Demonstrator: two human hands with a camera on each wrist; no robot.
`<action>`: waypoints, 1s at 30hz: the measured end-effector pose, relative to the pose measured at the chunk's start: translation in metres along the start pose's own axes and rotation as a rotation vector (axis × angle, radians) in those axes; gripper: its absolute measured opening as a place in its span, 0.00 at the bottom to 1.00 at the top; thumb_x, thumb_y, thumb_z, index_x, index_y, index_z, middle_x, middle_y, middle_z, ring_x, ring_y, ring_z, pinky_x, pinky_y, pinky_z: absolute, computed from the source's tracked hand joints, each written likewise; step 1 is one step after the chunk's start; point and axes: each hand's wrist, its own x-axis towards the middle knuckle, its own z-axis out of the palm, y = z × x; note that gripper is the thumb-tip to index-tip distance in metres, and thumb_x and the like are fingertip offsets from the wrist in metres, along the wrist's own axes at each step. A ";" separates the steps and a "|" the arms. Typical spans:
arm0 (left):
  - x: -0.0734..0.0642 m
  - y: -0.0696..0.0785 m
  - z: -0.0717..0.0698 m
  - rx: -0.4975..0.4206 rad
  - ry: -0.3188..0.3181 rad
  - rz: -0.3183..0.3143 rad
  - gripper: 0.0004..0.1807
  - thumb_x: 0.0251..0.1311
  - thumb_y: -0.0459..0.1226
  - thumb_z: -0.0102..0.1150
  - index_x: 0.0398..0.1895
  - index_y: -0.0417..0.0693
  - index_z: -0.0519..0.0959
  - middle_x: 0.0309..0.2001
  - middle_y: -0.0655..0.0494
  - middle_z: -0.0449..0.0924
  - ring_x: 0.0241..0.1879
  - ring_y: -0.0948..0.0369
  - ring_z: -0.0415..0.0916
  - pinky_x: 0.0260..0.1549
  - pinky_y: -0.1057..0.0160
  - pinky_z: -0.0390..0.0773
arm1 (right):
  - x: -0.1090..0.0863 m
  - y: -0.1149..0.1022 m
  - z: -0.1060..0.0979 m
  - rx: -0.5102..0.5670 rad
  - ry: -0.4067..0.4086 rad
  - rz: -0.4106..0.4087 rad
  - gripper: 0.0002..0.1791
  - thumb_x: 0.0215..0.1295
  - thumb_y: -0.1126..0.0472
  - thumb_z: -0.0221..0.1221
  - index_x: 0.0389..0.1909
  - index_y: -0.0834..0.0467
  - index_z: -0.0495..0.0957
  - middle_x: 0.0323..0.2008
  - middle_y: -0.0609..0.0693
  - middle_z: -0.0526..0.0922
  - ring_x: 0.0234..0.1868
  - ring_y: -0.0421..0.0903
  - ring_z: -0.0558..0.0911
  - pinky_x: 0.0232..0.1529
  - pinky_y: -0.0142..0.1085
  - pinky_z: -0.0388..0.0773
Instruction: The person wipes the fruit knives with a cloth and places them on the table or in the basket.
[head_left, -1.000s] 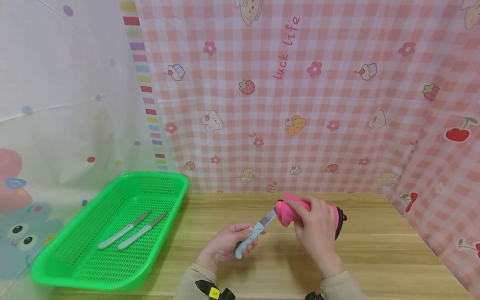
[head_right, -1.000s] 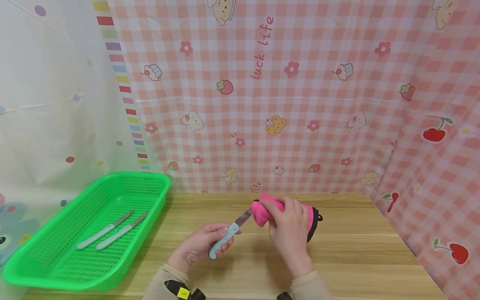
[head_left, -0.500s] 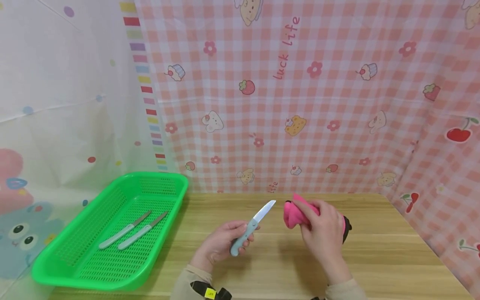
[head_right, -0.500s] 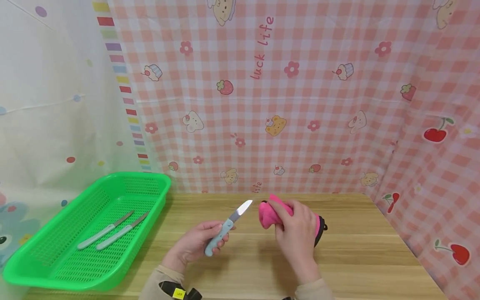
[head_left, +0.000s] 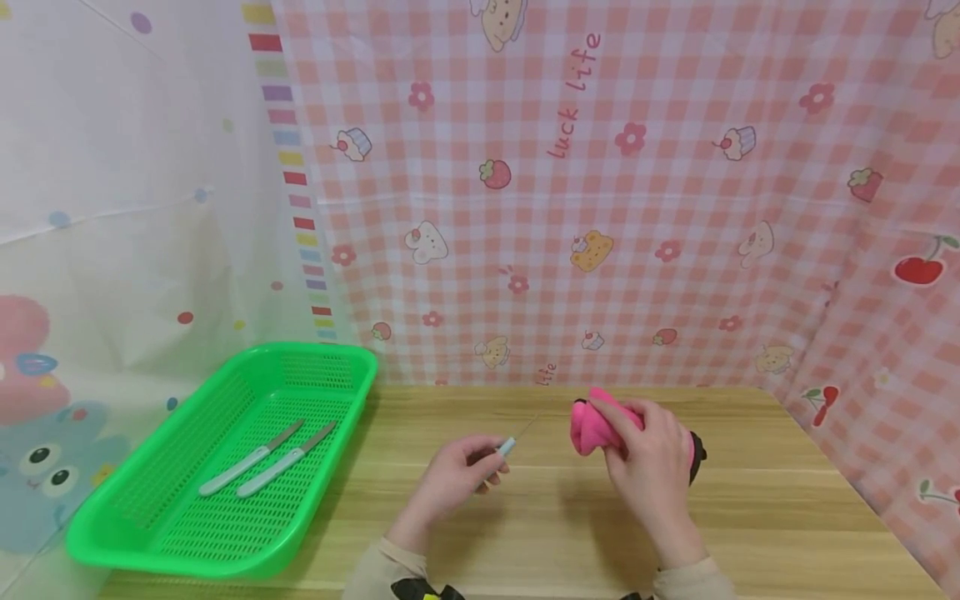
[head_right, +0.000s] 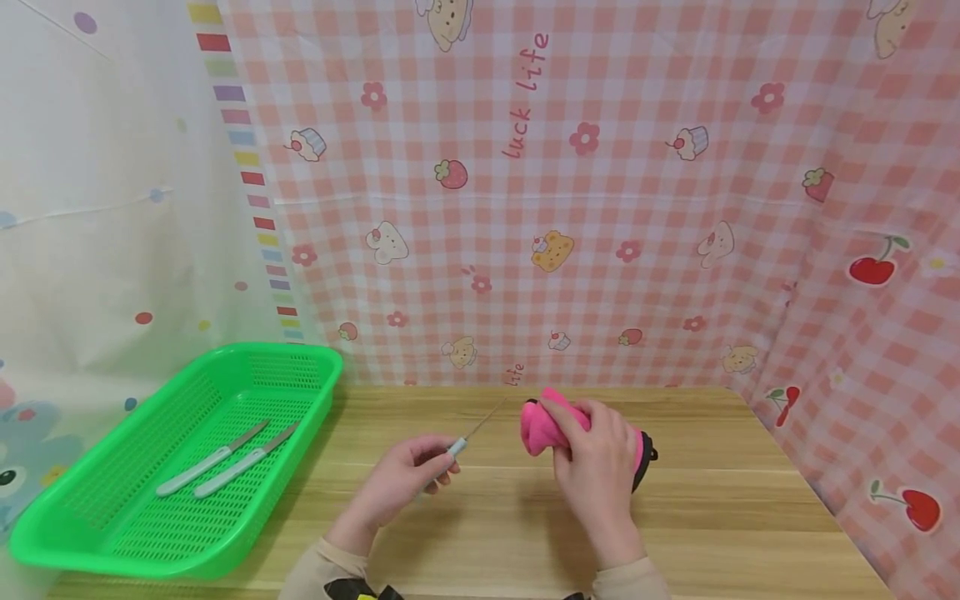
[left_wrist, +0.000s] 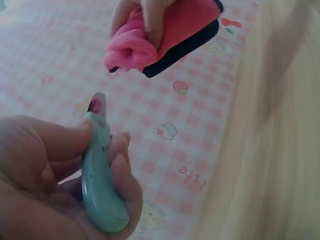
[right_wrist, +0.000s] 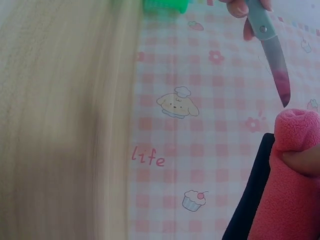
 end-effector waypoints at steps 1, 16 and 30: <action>-0.001 0.002 0.001 0.053 0.025 0.025 0.14 0.69 0.32 0.57 0.54 0.37 0.80 0.33 0.51 0.82 0.30 0.62 0.77 0.28 0.66 0.78 | 0.000 0.000 0.000 -0.001 0.002 0.000 0.30 0.39 0.75 0.71 0.47 0.50 0.86 0.40 0.59 0.78 0.40 0.62 0.75 0.42 0.58 0.67; -0.006 0.014 0.012 0.394 0.368 0.355 0.13 0.58 0.29 0.67 0.47 0.44 0.85 0.39 0.54 0.83 0.36 0.60 0.79 0.36 0.65 0.80 | 0.001 -0.002 -0.002 0.004 -0.005 0.020 0.31 0.38 0.74 0.74 0.48 0.50 0.85 0.41 0.59 0.78 0.41 0.62 0.74 0.45 0.59 0.66; 0.000 0.003 0.015 0.620 0.551 0.660 0.19 0.47 0.27 0.73 0.46 0.44 0.85 0.35 0.54 0.83 0.33 0.60 0.78 0.34 0.61 0.80 | 0.001 -0.005 -0.005 0.018 0.010 0.010 0.31 0.38 0.74 0.73 0.48 0.50 0.85 0.41 0.59 0.78 0.42 0.62 0.74 0.45 0.58 0.65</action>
